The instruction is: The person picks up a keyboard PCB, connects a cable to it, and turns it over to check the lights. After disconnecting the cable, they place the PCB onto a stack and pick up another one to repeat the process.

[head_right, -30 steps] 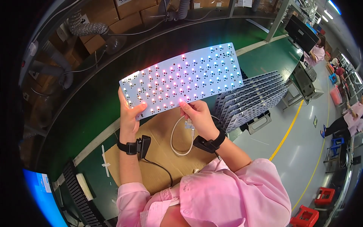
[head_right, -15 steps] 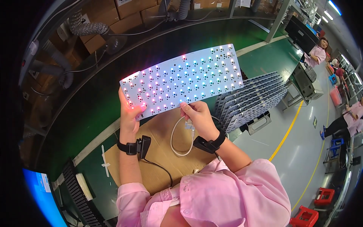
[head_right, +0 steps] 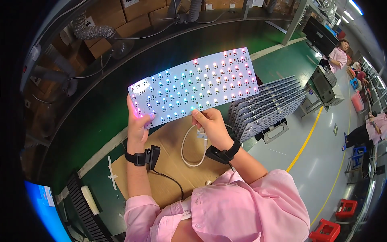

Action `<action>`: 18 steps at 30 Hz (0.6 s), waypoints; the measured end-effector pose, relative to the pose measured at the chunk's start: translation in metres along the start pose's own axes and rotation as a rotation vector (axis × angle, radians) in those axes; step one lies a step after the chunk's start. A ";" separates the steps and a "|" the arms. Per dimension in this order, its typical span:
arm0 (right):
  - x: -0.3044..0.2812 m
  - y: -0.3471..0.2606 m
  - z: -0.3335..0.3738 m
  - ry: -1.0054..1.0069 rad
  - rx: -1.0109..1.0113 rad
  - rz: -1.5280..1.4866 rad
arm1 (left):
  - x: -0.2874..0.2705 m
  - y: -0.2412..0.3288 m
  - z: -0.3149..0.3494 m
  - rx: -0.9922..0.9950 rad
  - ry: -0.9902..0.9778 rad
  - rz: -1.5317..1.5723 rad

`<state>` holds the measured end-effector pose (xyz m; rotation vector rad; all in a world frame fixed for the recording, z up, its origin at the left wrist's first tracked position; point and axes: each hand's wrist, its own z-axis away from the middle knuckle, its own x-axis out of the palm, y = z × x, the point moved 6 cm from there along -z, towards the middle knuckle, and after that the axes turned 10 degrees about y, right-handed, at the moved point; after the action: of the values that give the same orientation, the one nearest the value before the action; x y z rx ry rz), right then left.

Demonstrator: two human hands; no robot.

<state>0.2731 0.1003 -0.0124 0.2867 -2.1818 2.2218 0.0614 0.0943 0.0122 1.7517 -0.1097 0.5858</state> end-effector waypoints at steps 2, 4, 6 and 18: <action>0.000 0.001 0.000 -0.001 0.000 -0.006 | 0.001 0.000 0.000 0.003 0.001 -0.006; -0.001 0.001 0.000 -0.001 0.000 -0.009 | 0.002 0.000 0.000 0.011 0.007 -0.021; 0.000 0.002 -0.001 0.000 0.005 -0.016 | 0.002 0.000 0.000 0.013 0.008 -0.018; 0.001 0.000 0.000 0.004 0.008 -0.011 | -0.001 0.001 -0.001 0.004 0.011 -0.011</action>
<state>0.2719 0.0999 -0.0125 0.2933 -2.1649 2.2240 0.0597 0.0943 0.0125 1.7517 -0.0908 0.5876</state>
